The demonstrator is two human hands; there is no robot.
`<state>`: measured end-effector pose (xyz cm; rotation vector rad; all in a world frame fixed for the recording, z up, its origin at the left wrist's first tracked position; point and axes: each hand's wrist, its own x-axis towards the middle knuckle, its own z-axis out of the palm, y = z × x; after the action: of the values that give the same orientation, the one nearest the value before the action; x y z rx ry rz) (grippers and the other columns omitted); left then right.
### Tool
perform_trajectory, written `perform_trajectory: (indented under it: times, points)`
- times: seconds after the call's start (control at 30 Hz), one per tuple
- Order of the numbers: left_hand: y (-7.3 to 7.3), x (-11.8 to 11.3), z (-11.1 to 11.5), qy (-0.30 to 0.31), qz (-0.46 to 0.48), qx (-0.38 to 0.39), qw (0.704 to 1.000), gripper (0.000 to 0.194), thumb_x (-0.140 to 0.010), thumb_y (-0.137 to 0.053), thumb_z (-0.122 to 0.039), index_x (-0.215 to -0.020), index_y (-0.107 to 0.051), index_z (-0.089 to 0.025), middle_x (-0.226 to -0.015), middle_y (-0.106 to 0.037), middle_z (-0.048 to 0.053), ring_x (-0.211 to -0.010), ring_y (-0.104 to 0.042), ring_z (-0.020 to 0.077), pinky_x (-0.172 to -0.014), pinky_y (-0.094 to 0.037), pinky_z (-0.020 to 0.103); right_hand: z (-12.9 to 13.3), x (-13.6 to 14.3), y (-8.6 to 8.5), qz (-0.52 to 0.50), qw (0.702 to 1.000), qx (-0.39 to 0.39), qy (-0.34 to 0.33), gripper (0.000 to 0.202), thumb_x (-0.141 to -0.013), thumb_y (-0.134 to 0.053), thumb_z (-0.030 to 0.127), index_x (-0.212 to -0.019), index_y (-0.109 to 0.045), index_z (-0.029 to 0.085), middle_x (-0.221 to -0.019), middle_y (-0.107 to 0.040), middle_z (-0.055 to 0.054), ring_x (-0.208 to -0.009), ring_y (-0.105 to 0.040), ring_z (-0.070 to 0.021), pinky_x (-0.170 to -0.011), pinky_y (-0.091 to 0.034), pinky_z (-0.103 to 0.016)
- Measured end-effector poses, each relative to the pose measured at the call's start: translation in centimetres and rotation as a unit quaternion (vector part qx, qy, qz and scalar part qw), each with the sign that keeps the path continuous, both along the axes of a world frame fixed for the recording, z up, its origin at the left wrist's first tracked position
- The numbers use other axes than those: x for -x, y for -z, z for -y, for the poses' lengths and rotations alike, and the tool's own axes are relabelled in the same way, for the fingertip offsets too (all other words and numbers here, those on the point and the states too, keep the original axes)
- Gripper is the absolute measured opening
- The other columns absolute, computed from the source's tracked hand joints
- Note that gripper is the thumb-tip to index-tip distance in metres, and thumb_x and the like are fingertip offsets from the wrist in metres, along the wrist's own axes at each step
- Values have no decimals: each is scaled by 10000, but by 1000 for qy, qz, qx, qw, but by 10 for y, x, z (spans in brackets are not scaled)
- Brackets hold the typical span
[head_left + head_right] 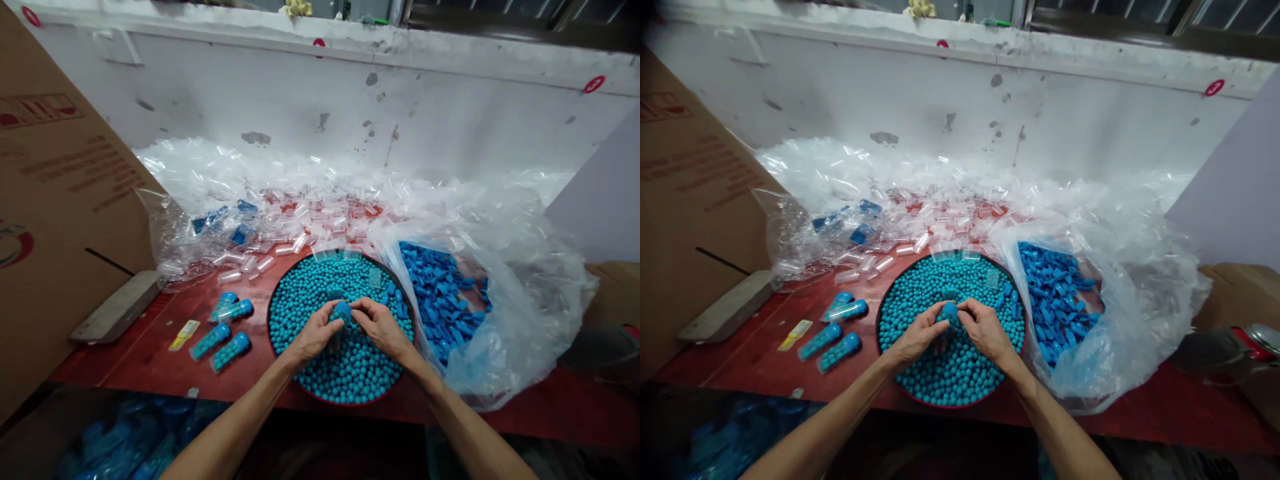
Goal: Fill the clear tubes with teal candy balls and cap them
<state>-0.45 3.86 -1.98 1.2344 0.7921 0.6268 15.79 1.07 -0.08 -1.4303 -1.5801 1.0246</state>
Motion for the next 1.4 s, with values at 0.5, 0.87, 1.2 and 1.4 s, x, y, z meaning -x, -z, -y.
perform_trajectory:
  times: [0.5,0.87,1.2,1.4]
  points:
    - [-8,-11,16,-78,-6,19,997,327,-726,-532,-311,-1018,-443,-194,-522,-371,-101,-338,-330,11,-318,-293,119,6,0,-2,72,993,-68,-71,186,-803,-449,247,-819,-623,185,-687,-591,1,-640,-518,-121,-643,-416,-240]
    - [-11,2,11,9,-17,2,1000,319,-746,-505,-324,-1015,-388,-199,-545,-425,-100,-325,-421,28,-321,-330,129,5,2,9,-279,954,96,61,493,-637,-636,271,-1088,-456,185,-874,-532,-18,-610,-553,-103,-499,-508,-255]
    - [-11,12,13,-13,53,91,994,386,-753,-487,-401,-1057,-340,-214,-578,-506,-59,-343,-455,51,-319,-246,130,15,-6,-2,-334,926,174,-41,323,-644,-657,285,-919,-549,155,-801,-617,-32,-710,-617,-151,-606,-509,-293]
    - [-12,9,19,25,-18,-3,1000,429,-754,-500,-347,-1136,-353,-217,-597,-439,-71,-364,-401,37,-354,-331,158,12,2,5,-203,974,99,18,470,-712,-580,301,-1141,-436,175,-631,-572,38,-539,-578,-126,-506,-484,-257]
